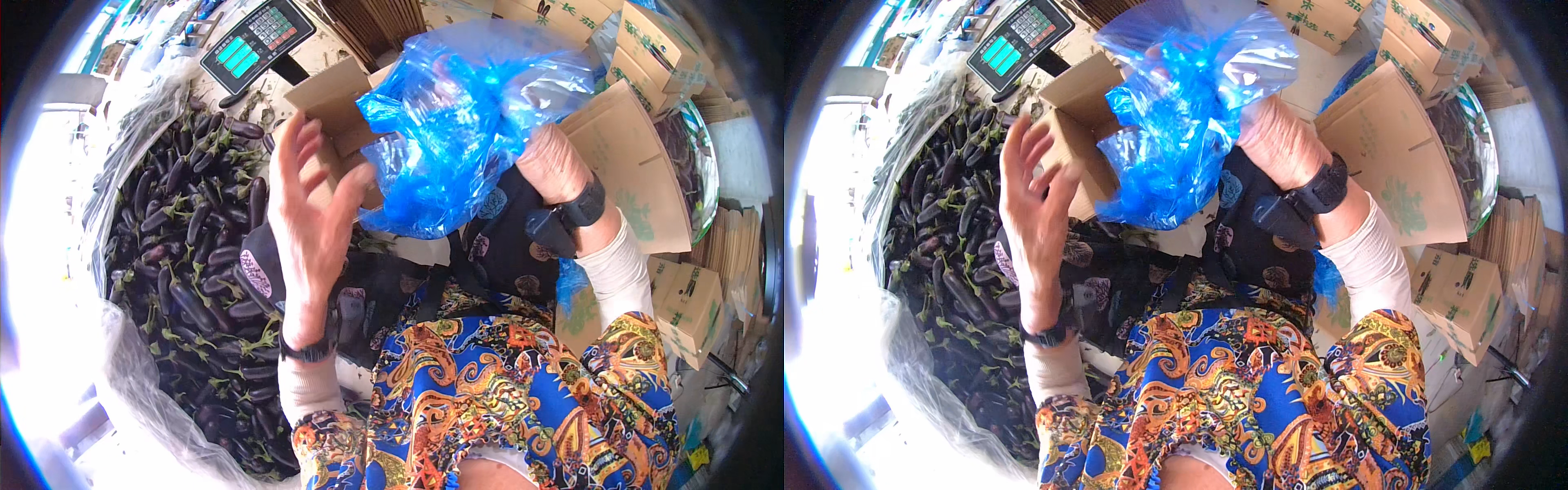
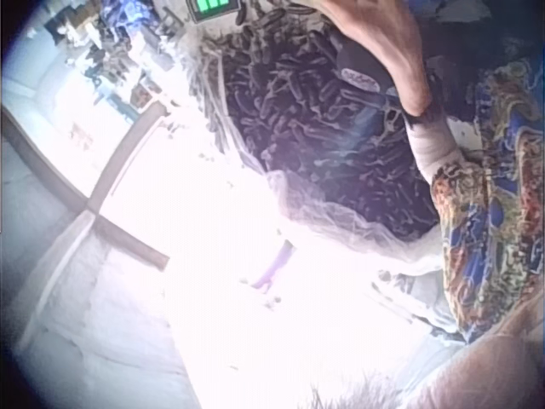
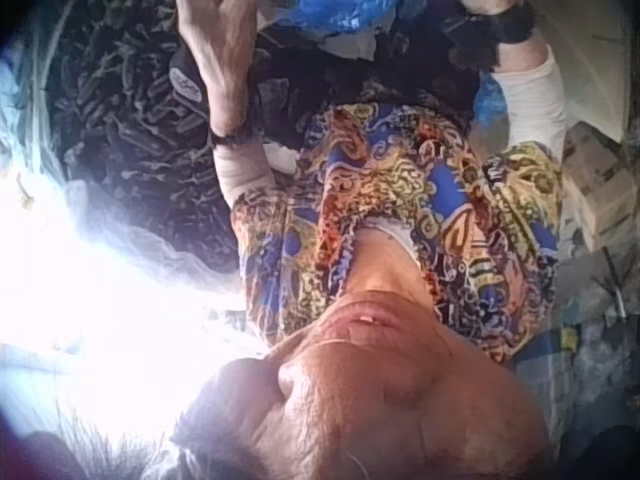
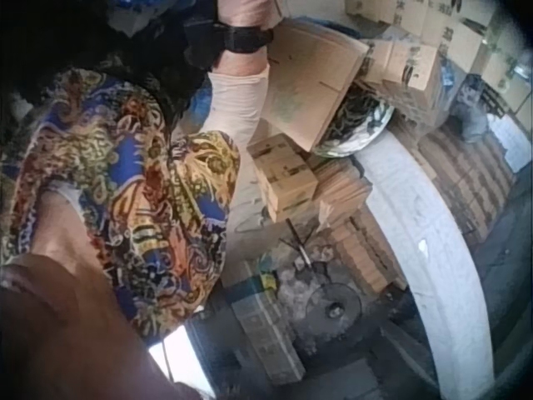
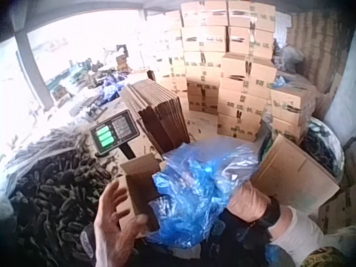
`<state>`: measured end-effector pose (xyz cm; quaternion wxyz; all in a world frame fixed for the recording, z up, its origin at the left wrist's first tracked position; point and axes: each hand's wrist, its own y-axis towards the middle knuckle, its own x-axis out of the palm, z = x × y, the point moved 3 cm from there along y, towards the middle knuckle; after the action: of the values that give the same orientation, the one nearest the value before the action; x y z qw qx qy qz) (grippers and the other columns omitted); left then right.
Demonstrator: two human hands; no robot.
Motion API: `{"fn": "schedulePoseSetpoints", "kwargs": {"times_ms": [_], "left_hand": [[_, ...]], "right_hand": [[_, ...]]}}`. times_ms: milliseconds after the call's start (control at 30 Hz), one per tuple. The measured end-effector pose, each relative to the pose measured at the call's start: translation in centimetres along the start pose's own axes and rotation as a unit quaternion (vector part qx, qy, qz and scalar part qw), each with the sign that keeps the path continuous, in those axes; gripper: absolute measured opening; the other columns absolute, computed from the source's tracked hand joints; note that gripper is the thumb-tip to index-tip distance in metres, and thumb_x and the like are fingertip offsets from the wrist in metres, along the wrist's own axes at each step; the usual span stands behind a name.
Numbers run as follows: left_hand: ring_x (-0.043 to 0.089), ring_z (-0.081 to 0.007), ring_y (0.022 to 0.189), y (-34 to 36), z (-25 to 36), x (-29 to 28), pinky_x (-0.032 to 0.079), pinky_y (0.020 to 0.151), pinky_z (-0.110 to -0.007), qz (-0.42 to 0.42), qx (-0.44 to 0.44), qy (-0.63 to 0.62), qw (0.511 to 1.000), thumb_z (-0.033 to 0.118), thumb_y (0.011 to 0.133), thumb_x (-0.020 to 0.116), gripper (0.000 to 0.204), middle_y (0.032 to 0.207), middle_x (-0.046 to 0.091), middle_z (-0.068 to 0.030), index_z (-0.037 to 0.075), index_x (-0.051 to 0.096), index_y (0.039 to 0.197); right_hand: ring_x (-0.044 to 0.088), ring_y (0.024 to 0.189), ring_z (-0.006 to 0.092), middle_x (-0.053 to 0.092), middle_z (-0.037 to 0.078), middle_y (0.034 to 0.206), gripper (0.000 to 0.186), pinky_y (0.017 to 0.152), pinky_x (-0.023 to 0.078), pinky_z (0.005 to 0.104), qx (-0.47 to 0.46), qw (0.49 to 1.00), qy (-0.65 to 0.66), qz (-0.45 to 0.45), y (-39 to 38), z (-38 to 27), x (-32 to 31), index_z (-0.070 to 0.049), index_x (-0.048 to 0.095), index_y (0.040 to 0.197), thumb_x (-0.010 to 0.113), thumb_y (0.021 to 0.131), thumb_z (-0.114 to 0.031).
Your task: Packing fresh eggplants into boxes, lining them with plastic, and sealing the boxes with tape.
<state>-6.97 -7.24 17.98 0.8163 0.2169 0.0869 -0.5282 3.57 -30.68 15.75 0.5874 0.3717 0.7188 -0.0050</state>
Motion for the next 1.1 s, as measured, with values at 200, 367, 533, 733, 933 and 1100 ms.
{"fn": "schedulePoseSetpoints", "kwargs": {"times_ms": [200, 367, 533, 733, 933, 1100], "left_hand": [[0.059, -0.0147, 0.093, 3.7, -0.6, 4.1, 0.045, 0.086, -0.028, -0.138, -0.069, -0.222, 0.963, 0.022, 0.083, 0.072, 0.036, 0.106, 0.063, -0.0112, -0.002, 0.061, 0.107], [0.059, -0.0096, 0.075, 3.9, -1.0, 2.1, 0.049, 0.068, -0.023, -0.022, -0.110, -0.443, 0.890, 0.010, 0.094, 0.053, 0.013, 0.089, 0.064, -0.0040, 0.002, 0.059, 0.102], [0.054, -0.0083, 0.067, 1.6, 1.2, -0.9, 0.044, 0.058, -0.023, 0.092, -0.181, -0.322, 0.925, 0.017, 0.094, 0.056, 0.013, 0.083, 0.058, -0.0011, 0.007, 0.057, 0.102], [0.061, -0.0167, 0.061, -6.1, 2.0, -3.7, 0.047, 0.055, -0.027, -0.212, -0.151, -0.369, 0.892, 0.019, 0.082, 0.069, 0.024, 0.074, 0.064, -0.0096, -0.003, 0.060, 0.087], [0.060, -0.0198, 0.049, -6.6, 5.2, -7.4, 0.044, 0.042, -0.030, -0.101, -0.023, -0.542, 0.834, 0.015, 0.079, 0.074, 0.026, 0.063, 0.061, -0.0124, 0.001, 0.054, 0.068], [0.062, -0.0211, 0.062, -6.1, 3.3, -11.3, 0.050, 0.053, -0.034, -0.209, 0.118, -0.590, 0.771, 0.026, 0.087, 0.066, 0.030, 0.075, 0.061, -0.0110, -0.001, 0.055, 0.094]], "right_hand": [[0.051, 0.115, 0.0174, 0.055, 0.008, 0.125, 0.033, 0.101, 0.039, 0.0281, 0.145, 0.864, 0.482, -0.001, 1.6, -1.7, 0.1, -0.006, 0.049, 0.131, 0.045, 0.099, -0.012], [0.053, 0.110, 0.0170, 0.057, 0.006, 0.120, 0.041, 0.095, 0.045, 0.0310, 0.363, 0.617, 0.698, -0.020, 3.3, 2.9, 2.9, -0.006, 0.059, 0.114, 0.049, 0.097, -0.041], [0.057, 0.099, 0.0146, 0.061, 0.005, 0.106, 0.048, 0.085, 0.047, 0.0287, 0.294, 0.726, 0.620, -0.039, 4.8, 2.9, 3.2, -0.006, 0.060, 0.116, 0.053, 0.093, -0.048], [0.061, 0.098, 0.0327, 0.058, 0.017, 0.110, 0.054, 0.081, 0.050, 0.0416, -0.038, 0.986, 0.001, -0.164, 7.2, 2.6, 8.6, -0.012, 0.045, 0.135, 0.062, 0.083, -0.013], [0.065, 0.076, 0.0310, 0.061, 0.011, 0.084, 0.021, 0.063, 0.053, 0.0410, -0.237, 0.937, -0.139, -0.214, 8.6, 0.4, 15.8, -0.009, 0.059, 0.102, 0.054, 0.081, -0.008], [0.066, 0.066, 0.0368, 0.064, 0.021, 0.069, 0.013, 0.057, 0.053, 0.0476, 0.129, 0.969, 0.209, 0.031, 12.7, -0.9, 17.8, -0.006, 0.060, 0.084, 0.059, 0.076, -0.016]]}}
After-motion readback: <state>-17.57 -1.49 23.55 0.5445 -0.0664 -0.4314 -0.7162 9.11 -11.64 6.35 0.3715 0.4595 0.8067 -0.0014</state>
